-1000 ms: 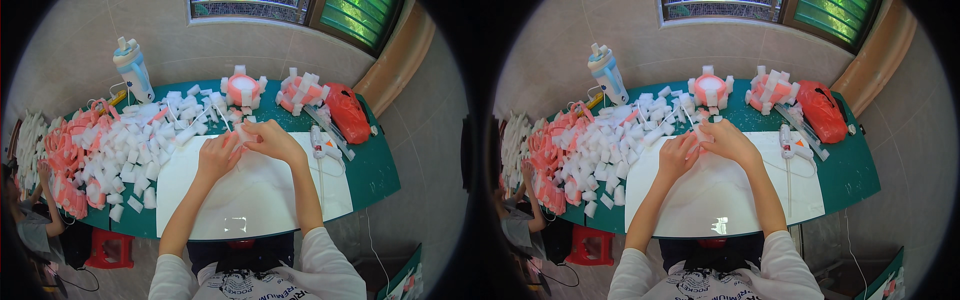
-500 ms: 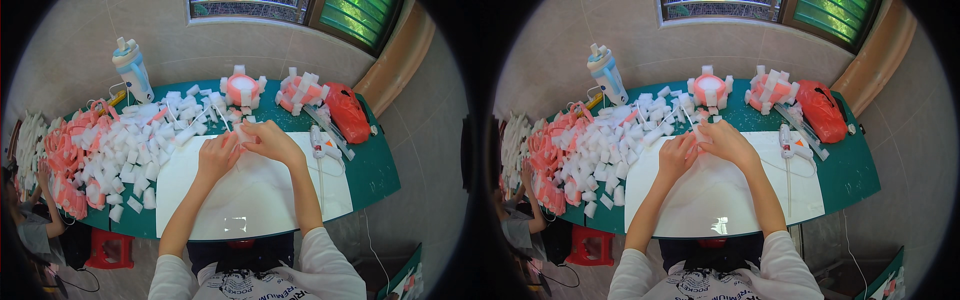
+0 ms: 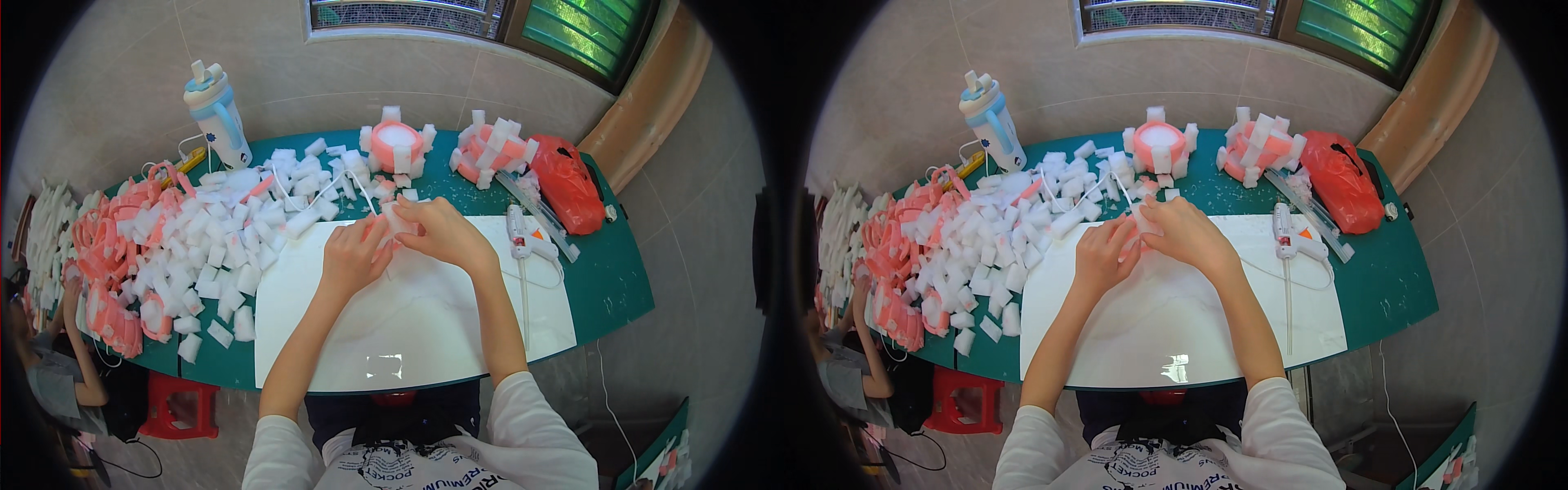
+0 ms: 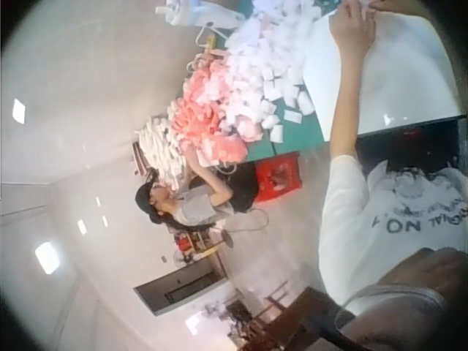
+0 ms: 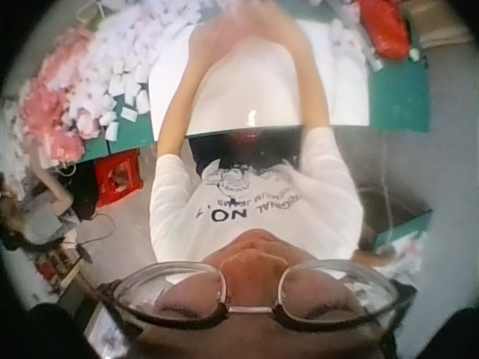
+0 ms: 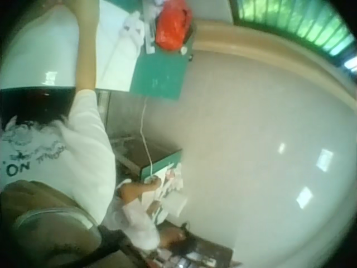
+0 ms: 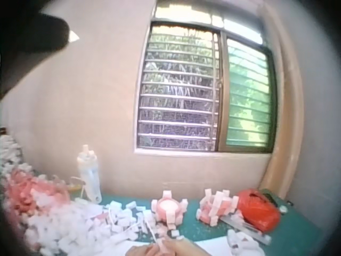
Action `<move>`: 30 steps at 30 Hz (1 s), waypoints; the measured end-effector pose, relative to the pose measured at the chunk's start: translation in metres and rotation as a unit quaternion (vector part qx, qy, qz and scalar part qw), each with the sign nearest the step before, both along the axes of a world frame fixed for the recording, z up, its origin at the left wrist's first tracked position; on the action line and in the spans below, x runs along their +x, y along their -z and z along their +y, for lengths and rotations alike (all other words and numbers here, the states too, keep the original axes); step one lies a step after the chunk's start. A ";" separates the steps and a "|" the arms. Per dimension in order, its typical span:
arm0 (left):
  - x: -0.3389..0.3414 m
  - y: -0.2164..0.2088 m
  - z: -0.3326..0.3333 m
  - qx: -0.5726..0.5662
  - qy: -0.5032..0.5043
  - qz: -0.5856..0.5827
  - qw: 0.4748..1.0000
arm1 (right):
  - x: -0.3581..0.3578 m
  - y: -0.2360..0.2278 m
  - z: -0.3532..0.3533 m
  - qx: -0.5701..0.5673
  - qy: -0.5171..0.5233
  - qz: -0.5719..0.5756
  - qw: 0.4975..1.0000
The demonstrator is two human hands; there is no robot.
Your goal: Use a hot glue gun to assemble pink and white foam components into a finished product.
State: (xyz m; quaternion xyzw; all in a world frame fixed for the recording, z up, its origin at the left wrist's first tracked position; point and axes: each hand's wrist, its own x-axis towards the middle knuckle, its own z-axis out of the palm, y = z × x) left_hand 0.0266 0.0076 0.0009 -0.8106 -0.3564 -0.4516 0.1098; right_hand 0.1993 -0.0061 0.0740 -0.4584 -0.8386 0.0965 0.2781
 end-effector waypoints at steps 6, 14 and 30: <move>0.000 0.003 0.001 0.006 -0.001 0.009 1.000 | 0.003 0.005 0.006 -0.043 -0.001 0.018 0.999; -0.001 0.002 0.001 0.006 -0.003 0.025 1.000 | 0.005 0.007 0.007 -0.030 0.000 0.017 0.999; 0.002 0.004 -0.001 0.028 -0.027 0.032 0.999 | 0.002 0.000 0.002 -0.054 0.003 0.011 0.998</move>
